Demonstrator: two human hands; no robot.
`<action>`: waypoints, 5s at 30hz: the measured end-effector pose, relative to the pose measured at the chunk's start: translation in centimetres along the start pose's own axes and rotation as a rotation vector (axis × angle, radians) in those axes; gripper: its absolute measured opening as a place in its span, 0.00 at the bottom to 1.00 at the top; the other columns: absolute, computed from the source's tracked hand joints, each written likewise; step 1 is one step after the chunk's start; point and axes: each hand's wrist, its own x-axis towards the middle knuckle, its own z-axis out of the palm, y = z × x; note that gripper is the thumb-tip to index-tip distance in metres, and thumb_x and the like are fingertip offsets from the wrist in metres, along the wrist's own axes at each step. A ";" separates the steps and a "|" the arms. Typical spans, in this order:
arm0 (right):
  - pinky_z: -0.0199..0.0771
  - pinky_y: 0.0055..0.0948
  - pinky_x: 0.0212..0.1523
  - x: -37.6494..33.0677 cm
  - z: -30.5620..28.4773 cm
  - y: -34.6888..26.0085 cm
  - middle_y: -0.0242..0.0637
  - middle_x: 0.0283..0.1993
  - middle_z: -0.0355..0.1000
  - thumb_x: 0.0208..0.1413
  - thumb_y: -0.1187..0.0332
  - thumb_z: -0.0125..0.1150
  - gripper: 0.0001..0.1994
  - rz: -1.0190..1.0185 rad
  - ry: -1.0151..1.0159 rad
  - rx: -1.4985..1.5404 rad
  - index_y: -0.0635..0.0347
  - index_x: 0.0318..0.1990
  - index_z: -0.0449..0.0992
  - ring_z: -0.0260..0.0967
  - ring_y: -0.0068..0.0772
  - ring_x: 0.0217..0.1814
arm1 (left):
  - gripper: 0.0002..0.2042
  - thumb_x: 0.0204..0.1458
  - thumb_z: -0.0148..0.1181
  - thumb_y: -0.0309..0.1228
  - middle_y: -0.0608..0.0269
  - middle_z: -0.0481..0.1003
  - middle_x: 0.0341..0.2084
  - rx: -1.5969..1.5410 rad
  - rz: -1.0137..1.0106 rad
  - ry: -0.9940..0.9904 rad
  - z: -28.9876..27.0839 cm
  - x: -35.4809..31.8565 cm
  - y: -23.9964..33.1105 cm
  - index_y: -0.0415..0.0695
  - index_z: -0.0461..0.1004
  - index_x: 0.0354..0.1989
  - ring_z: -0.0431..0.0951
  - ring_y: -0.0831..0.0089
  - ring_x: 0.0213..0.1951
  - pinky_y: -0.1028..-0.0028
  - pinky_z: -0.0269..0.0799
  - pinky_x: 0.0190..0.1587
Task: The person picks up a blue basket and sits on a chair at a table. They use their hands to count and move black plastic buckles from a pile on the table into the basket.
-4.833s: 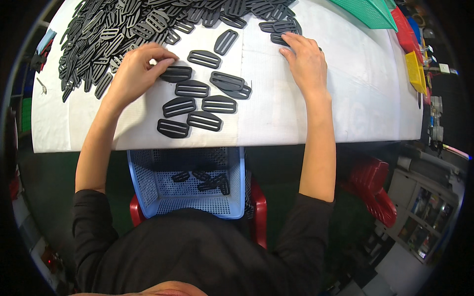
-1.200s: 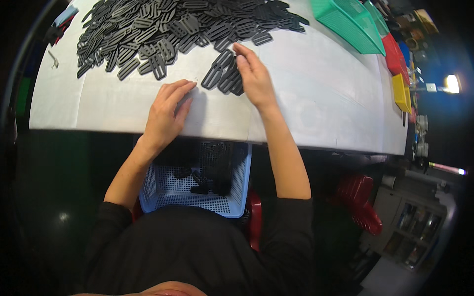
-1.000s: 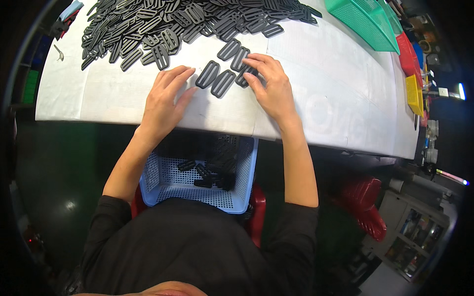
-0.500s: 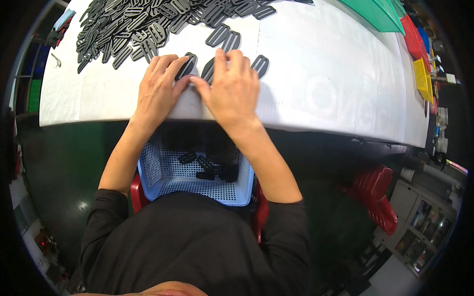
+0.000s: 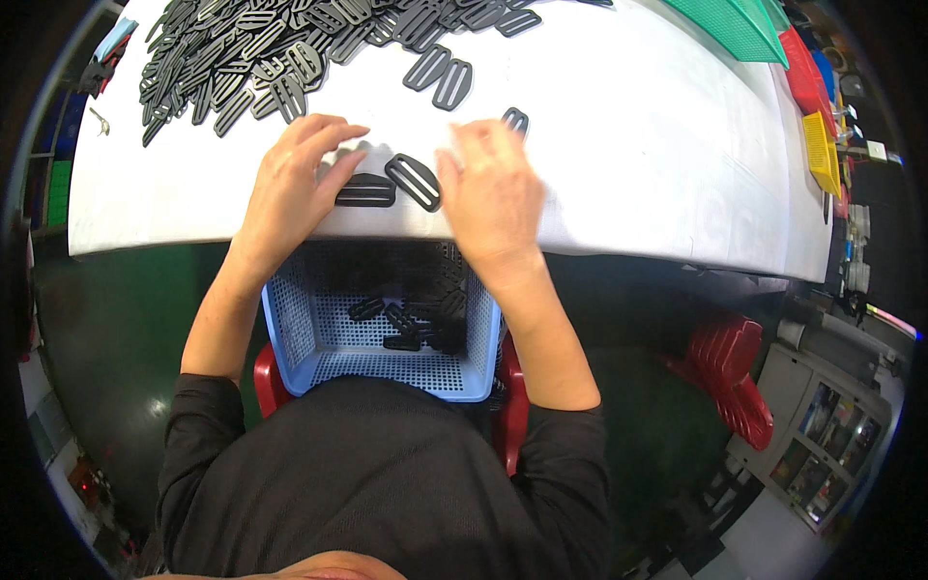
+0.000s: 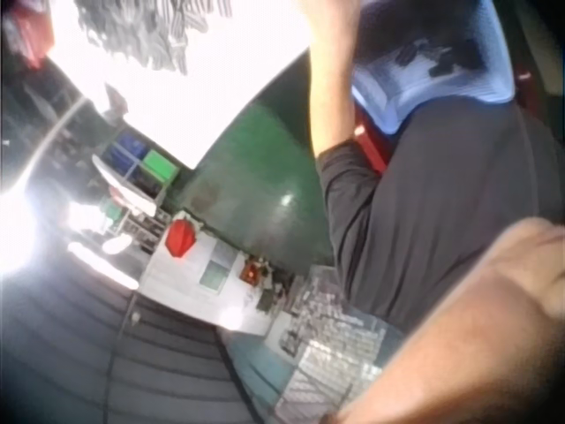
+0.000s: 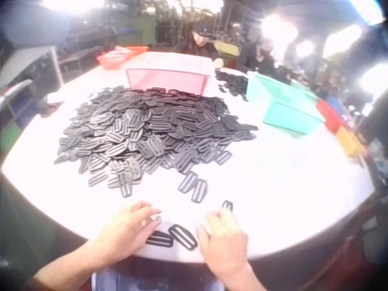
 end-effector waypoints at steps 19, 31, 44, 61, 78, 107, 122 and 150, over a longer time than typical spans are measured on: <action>0.75 0.36 0.43 1.9 -1.4 4.4 0.40 0.36 0.75 0.50 0.73 0.59 0.13 0.095 -0.230 0.374 0.59 0.44 0.78 0.73 0.41 0.41 | 0.09 0.49 0.61 0.27 0.55 0.77 0.31 -0.176 -0.125 -0.417 2.7 6.3 1.3 0.39 0.77 0.39 0.78 0.61 0.36 0.65 0.74 0.37; 0.71 0.32 0.46 9.8 2.4 5.6 0.25 0.47 0.75 0.46 0.65 0.67 0.16 -0.569 -0.087 -0.002 0.54 0.45 0.79 0.69 0.31 0.50 | 0.16 0.53 0.58 0.32 0.58 0.75 0.41 0.521 0.199 0.002 5.0 11.5 -4.8 0.39 0.75 0.48 0.73 0.61 0.45 0.66 0.72 0.47; 0.68 0.33 0.35 5.7 0.1 5.9 0.33 0.31 0.72 0.49 0.75 0.58 0.07 -0.375 -0.051 -0.034 0.56 0.37 0.78 0.70 0.36 0.34 | 0.13 0.52 0.62 0.35 0.56 0.75 0.31 0.060 0.069 -0.031 1.7 6.9 -2.5 0.39 0.79 0.40 0.77 0.62 0.35 0.68 0.72 0.38; 0.69 0.36 0.47 12.2 3.7 5.6 0.25 0.49 0.72 0.51 0.72 0.59 0.14 -0.576 0.014 -0.049 0.52 0.47 0.78 0.67 0.32 0.52 | 0.10 0.53 0.60 0.28 0.55 0.79 0.35 -0.081 -0.132 -0.137 0.5 5.4 -1.3 0.40 0.79 0.42 0.79 0.62 0.31 0.71 0.74 0.34; 0.73 0.26 0.35 9.7 2.9 4.1 0.29 0.33 0.71 0.52 0.67 0.62 0.11 -0.745 0.009 -0.251 0.58 0.43 0.77 0.71 0.30 0.37 | 0.11 0.52 0.60 0.25 0.60 0.78 0.31 0.393 -0.127 0.308 -2.0 0.6 -5.0 0.41 0.78 0.45 0.78 0.66 0.31 0.71 0.74 0.36; 0.66 0.35 0.52 11.9 4.2 2.0 0.28 0.39 0.75 0.55 0.70 0.58 0.06 -0.593 -0.114 0.064 0.53 0.39 0.79 0.73 0.32 0.44 | 0.11 0.51 0.62 0.26 0.62 0.78 0.30 -0.109 -0.332 -0.016 -1.2 1.4 -3.3 0.41 0.80 0.44 0.76 0.75 0.31 0.76 0.72 0.37; 0.65 0.35 0.49 4.9 4.1 2.0 0.35 0.39 0.72 0.52 0.65 0.63 0.11 -0.309 -0.078 0.345 0.52 0.42 0.82 0.66 0.38 0.45 | 0.12 0.48 0.63 0.27 0.61 0.73 0.35 0.003 -0.021 0.142 2.2 -0.6 -2.0 0.43 0.79 0.43 0.72 0.63 0.38 0.66 0.68 0.43; 0.56 0.56 0.63 21.4 8.4 1.7 0.38 0.66 0.60 0.54 0.43 0.58 0.28 -0.395 0.080 -0.056 0.38 0.61 0.68 0.57 0.45 0.68 | 0.16 0.52 0.60 0.29 0.60 0.74 0.43 0.411 0.002 0.168 1.9 8.5 -7.1 0.41 0.73 0.50 0.73 0.61 0.46 0.66 0.72 0.47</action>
